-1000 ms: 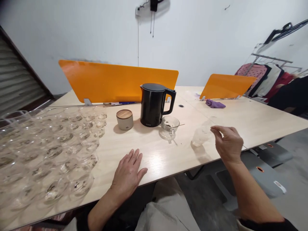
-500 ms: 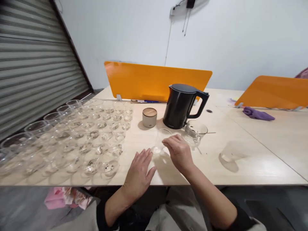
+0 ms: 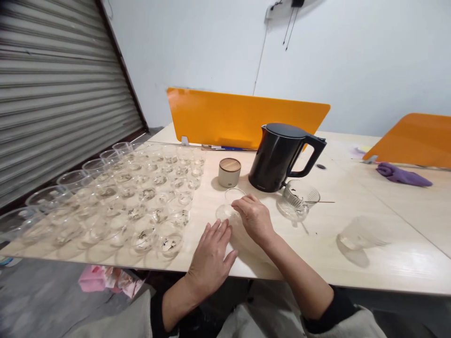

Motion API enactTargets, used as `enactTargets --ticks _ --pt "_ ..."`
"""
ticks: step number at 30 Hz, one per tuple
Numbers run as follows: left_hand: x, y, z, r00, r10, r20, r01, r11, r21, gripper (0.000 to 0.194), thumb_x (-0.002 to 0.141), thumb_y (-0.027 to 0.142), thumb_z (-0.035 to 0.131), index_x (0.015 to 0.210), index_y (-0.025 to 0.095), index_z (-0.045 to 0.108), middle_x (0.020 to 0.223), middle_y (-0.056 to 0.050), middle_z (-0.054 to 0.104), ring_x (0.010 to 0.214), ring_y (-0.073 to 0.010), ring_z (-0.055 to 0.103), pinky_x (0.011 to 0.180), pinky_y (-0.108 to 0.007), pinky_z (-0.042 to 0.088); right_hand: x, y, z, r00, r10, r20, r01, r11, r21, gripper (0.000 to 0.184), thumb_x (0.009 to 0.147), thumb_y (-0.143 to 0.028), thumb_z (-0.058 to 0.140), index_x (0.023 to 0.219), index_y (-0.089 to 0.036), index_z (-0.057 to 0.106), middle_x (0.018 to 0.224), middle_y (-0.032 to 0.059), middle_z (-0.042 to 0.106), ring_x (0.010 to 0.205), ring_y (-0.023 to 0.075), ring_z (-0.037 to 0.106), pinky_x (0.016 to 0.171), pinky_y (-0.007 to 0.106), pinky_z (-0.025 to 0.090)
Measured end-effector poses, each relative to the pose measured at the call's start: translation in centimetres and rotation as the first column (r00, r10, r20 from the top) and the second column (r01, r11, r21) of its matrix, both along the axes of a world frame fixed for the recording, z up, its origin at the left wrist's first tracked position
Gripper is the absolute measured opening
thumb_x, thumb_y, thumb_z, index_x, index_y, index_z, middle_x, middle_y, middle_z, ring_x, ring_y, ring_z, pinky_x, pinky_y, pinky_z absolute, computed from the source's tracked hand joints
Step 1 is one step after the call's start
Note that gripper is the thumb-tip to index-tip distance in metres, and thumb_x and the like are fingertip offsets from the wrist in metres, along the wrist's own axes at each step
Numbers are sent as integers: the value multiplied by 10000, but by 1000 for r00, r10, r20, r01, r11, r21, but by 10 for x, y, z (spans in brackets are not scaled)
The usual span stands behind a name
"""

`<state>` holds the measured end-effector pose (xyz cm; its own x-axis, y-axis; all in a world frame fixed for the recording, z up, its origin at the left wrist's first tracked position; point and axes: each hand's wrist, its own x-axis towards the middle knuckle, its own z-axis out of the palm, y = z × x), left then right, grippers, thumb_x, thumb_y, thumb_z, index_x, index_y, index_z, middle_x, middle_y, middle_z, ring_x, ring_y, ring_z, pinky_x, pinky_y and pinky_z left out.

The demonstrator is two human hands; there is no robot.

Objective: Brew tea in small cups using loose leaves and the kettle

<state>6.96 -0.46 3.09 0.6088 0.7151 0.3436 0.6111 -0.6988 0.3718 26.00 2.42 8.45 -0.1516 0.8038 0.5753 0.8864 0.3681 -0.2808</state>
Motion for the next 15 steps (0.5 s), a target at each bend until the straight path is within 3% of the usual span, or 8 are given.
enactTargets --ticks 11,15 --pt "-1 -1 4 1000 -23 18 24 999 -43 593 976 342 565 1506 86 503 1590 -146 503 1530 -357 363 1299 -563 260 -13 2 6 998 13 54 -11 999 -49 192 1008 -199 562 954 -224 745 891 62 754 906 236 631 789 359 544" --pt "-1 0 5 999 -34 34 36 997 -68 599 977 343 556 1517 91 491 1591 -139 502 1534 -355 355 1303 -560 248 -10 0 8 998 26 50 -26 1000 6 178 993 -204 598 1104 -218 736 1043 81 768 1026 262 655 876 411 566"
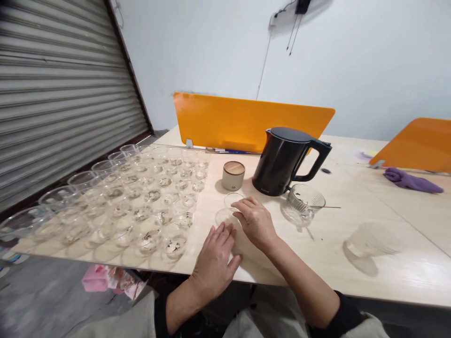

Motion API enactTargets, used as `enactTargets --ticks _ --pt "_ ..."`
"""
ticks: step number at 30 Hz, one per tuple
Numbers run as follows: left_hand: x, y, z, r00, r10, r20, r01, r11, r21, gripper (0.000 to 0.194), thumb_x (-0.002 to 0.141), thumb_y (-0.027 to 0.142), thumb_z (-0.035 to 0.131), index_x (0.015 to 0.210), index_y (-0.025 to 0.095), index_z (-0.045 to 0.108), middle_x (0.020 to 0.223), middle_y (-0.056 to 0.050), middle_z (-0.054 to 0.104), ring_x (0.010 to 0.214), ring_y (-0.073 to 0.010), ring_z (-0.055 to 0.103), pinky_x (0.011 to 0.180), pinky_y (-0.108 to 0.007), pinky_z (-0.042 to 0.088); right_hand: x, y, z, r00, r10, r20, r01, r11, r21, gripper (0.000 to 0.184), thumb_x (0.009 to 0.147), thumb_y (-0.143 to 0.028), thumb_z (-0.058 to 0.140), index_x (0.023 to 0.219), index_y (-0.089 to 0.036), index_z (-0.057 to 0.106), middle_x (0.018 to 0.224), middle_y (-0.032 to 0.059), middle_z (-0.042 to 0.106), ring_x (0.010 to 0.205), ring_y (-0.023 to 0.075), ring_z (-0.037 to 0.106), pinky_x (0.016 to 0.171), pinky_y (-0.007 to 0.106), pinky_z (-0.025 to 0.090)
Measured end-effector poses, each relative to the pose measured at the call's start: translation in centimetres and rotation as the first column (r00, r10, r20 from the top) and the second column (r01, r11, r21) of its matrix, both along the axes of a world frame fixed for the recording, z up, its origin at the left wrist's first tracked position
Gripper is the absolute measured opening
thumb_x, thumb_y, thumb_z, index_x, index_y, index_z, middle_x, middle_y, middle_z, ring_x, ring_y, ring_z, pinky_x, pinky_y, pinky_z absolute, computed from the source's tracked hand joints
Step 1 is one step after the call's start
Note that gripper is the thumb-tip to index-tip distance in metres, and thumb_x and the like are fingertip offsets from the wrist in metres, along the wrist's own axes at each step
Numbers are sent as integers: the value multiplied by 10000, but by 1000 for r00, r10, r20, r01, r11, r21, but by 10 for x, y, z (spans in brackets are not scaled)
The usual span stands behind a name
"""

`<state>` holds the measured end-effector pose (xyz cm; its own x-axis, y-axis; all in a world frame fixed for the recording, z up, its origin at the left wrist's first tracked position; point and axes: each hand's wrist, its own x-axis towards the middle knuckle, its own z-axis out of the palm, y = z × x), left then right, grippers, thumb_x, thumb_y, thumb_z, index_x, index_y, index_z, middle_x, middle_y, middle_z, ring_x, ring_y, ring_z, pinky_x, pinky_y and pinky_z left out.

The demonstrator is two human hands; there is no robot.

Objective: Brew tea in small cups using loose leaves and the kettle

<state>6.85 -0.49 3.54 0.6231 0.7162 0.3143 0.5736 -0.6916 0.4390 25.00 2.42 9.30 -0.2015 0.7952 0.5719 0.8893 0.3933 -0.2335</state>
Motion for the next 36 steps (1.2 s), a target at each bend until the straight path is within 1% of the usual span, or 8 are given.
enactTargets --ticks 4,6,8,11,16,20,27,36 --pt "0 0 1 1000 -2 16 2 1000 -24 596 970 329 562 1518 104 490 1591 -120 506 1537 -347 348 1311 -553 237 7 -6 18 999 14 -38 -12 998 61 288 978 -307 655 1251 -223 694 1181 99 751 1128 283 647 967 460 554" --pt "1 0 1 1000 3 24 -2 1000 -26 584 972 334 564 1511 118 500 1595 -111 503 1538 -341 349 1312 -555 236 12 -3 30 998 -31 -56 35 998 61 353 984 -399 643 1290 -225 681 1215 108 742 1151 300 642 993 486 541" --pt "1 0 1 1000 3 25 -3 1000 -21 570 980 351 561 1500 125 514 1608 -110 487 1536 -338 354 1311 -561 239 19 8 40 990 -111 -88 114 993 37 446 986 -485 613 1343 -220 656 1281 122 720 1187 321 633 1026 517 522" --pt "2 0 0 1000 6 17 -5 1000 -7 547 993 369 550 1483 126 534 1605 -115 491 1531 -334 365 1309 -564 246 27 41 46 962 -233 -140 227 972 -56 615 952 -578 606 1445 -211 584 1414 144 649 1259 356 609 1069 551 491" --pt "3 -1 -4 1000 16 -3 -16 1000 0 562 996 376 552 1499 129 518 1608 -107 490 1539 -329 357 1304 -563 268 29 108 39 933 -338 -124 303 923 -238 835 881 -605 664 1556 -163 450 1566 198 495 1434 389 473 1163 542 400" --pt "2 -1 -5 1000 8 -10 -8 1000 10 567 1002 385 545 1509 135 510 1608 -103 490 1544 -334 351 1300 -565 279 24 139 26 923 -365 -120 317 899 -301 881 832 -588 726 1560 -185 437 1575 197 471 1446 376 453 1179 502 379" --pt "2 0 -3 1000 -5 15 5 1000 -2 590 990 424 569 1496 124 530 1613 -123 475 1534 -357 370 1280 -587 322 29 154 8 916 -350 -194 302 923 -236 841 791 -572 764 1494 -189 505 1477 187 529 1351 358 526 1119 481 442" --pt "2 -1 -1 1000 -4 10 5 1000 -28 591 997 420 554 1504 119 520 1614 -121 474 1541 -359 355 1286 -598 301 31 156 6 924 -336 -181 298 932 -204 756 800 -561 754 1434 -200 559 1378 165 567 1267 346 573 1060 453 484"
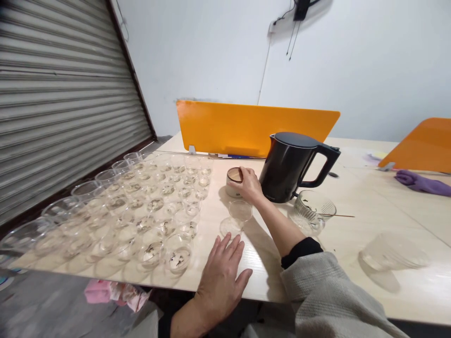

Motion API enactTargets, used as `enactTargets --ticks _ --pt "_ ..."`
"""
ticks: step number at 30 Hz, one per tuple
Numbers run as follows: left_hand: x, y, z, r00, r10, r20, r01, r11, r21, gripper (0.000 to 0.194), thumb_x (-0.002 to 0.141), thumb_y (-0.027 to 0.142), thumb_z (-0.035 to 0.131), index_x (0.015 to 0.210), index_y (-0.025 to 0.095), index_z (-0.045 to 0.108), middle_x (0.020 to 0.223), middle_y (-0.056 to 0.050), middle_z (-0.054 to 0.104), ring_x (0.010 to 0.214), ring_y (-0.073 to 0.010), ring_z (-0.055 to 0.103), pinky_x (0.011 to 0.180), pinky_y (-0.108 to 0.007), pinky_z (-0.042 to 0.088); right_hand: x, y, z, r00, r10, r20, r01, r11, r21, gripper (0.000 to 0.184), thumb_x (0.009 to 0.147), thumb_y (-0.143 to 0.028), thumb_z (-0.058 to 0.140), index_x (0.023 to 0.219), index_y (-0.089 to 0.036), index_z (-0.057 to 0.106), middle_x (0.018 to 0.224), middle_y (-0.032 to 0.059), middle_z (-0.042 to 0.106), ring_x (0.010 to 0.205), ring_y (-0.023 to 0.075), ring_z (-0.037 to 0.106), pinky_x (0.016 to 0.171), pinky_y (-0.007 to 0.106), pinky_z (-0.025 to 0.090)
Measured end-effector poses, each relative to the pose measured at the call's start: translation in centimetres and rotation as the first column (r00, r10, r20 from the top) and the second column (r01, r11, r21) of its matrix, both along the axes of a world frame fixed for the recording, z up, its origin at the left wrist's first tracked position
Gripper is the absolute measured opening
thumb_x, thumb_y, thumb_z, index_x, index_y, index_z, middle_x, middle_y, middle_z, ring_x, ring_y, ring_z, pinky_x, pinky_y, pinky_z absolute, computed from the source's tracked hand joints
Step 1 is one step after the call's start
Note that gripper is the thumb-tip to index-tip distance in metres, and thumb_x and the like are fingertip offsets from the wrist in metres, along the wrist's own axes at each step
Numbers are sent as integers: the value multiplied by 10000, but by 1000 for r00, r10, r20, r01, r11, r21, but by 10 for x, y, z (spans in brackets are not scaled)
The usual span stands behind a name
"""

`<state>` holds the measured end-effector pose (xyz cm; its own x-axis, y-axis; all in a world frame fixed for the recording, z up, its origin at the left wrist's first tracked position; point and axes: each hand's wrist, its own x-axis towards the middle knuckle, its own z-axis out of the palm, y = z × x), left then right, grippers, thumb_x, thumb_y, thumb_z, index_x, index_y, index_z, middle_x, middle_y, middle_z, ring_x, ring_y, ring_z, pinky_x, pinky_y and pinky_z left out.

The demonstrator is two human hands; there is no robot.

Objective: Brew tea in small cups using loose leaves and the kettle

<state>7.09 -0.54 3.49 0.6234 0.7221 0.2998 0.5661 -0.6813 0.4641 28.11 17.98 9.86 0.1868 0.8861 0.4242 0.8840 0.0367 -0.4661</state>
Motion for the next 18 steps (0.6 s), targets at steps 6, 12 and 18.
enactTargets --ticks 6,12,18 --pt "0 0 -2 1000 4 3 -4 1000 15 593 1000 429 549 1499 110 524 1606 -121 486 1535 -367 364 1283 -596 308 -2 -1 0 1000 -1 -4 1 1000 14 716 798 -527 758 1400 -181 586 1328 161 585 1216 333 586 1040 445 490" --pt "-1 2 -1 1000 -4 11 4 1000 -3 601 993 436 557 1494 107 528 1601 -125 492 1533 -363 369 1285 -593 304 1 -2 0 1000 -19 -12 19 998 62 631 804 -534 735 1329 -202 627 1243 145 627 1159 332 604 1002 452 508" --pt "-2 3 -3 1000 -4 30 4 1000 9 567 988 405 571 1481 126 541 1596 -122 501 1532 -354 373 1292 -590 292 17 -27 28 998 -52 -22 55 980 190 668 796 -561 738 1351 -207 628 1297 153 626 1211 343 602 1040 452 499"
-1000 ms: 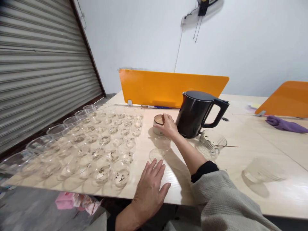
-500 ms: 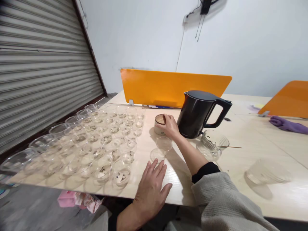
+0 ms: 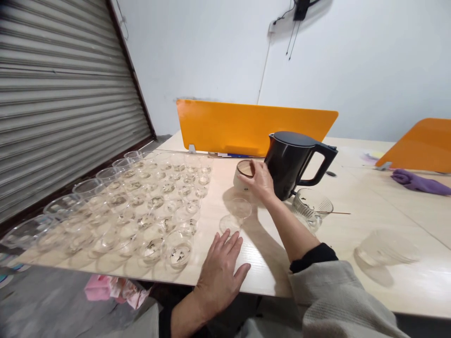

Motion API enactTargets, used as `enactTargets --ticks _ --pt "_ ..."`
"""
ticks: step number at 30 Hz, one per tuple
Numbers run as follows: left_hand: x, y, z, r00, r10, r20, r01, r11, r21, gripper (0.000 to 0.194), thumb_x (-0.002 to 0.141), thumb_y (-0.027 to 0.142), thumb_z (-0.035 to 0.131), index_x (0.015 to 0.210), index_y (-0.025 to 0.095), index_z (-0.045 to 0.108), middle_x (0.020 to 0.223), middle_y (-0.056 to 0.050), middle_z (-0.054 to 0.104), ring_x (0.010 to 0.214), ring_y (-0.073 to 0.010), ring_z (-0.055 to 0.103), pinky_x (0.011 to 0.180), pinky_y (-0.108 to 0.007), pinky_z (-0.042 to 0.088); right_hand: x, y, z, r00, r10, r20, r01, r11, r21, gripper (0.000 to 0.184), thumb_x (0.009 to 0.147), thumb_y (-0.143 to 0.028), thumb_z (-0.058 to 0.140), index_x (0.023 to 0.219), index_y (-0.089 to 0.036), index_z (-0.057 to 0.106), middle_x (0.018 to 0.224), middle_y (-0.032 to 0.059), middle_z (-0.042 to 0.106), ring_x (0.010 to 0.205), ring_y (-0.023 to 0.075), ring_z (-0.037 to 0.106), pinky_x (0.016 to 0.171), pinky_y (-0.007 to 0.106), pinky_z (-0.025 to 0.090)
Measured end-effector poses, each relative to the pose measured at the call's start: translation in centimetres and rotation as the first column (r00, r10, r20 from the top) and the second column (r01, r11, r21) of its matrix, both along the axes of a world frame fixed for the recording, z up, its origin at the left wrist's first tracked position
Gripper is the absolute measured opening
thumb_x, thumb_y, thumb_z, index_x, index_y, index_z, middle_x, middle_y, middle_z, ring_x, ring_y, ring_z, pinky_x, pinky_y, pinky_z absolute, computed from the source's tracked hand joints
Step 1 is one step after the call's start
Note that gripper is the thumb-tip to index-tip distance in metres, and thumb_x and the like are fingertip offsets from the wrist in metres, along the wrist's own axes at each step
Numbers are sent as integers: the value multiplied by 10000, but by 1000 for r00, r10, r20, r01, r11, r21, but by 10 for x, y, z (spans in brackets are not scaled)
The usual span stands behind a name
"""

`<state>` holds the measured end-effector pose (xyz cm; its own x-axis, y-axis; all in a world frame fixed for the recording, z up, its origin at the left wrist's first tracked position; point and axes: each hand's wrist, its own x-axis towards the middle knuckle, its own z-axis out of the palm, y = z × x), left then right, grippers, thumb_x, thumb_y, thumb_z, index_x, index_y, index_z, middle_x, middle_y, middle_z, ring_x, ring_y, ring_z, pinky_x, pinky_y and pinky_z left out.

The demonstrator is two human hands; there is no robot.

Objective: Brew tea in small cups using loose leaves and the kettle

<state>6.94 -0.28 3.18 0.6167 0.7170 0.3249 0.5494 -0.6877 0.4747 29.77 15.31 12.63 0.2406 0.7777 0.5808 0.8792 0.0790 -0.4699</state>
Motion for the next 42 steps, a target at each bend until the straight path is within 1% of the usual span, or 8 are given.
enactTargets --ticks 5,8,14,19,23,30,35,42 --pt "-4 -1 -2 991 19 134 -24 999 40 547 986 335 576 1486 122 514 1559 -133 543 1500 -318 428 1282 -580 322 3 -74 43 991 -97 88 80 980 182 735 813 -591 736 1416 -195 593 1369 169 608 1307 359 561 1117 515 455" --pt "-11 -2 1 944 59 323 -71 997 26 530 1004 311 541 1500 136 481 1512 -146 580 1440 -275 501 1246 -523 402 -1 -133 54 987 -114 117 91 978 189 741 820 -580 759 1446 -228 576 1391 153 607 1315 374 569 1121 556 455" --pt "-16 -6 5 879 84 470 -77 996 -34 601 980 401 622 1509 181 443 1462 -152 585 1387 -277 528 1175 -498 486 -18 -201 18 986 167 24 -167 986 -15 698 843 -531 778 1454 -288 542 1404 127 611 1271 367 615 1071 553 525" --pt "-12 -5 6 904 76 421 -53 996 -65 854 840 499 794 1523 161 406 1469 -174 569 1369 -313 540 1167 -515 488 -36 -210 -21 953 302 19 -297 947 -120 687 858 -450 770 1471 -314 492 1455 130 571 1327 355 583 1049 500 561" --pt "-7 -3 4 914 58 402 -32 997 -72 990 763 509 855 1540 148 360 1452 -183 582 1330 -324 574 1149 -508 499 -48 -213 -36 953 299 44 -291 948 -133 744 860 -457 757 1517 -327 434 1506 127 521 1388 346 533 1104 506 529" --pt "0 -1 6 921 66 384 4 984 -180 1037 738 552 840 1548 173 315 1502 -168 563 1353 -332 580 1168 -513 480 -59 -210 -28 947 261 189 -238 962 -136 959 816 -614 755 1621 -321 323 1511 161 535 1329 396 575 982 556 589" --pt "8 -1 2 924 115 365 -73 989 -127 901 786 462 794 1513 185 340 1451 -156 605 1308 -311 623 1131 -477 522 -72 -199 -26 945 200 258 -190 980 -63 753 872 -585 702 1507 -231 504 1363 195 622 1196 388 627 954 553 589" --pt "16 1 -15 912 127 390 -152 988 35 914 775 485 821 1491 175 346 1400 -178 626 1241 -321 667 1052 -481 579 -76 -197 -24 968 198 153 -185 978 -96 607 899 -506 667 1411 -185 607 1346 182 630 1216 361 614 1008 538 560"
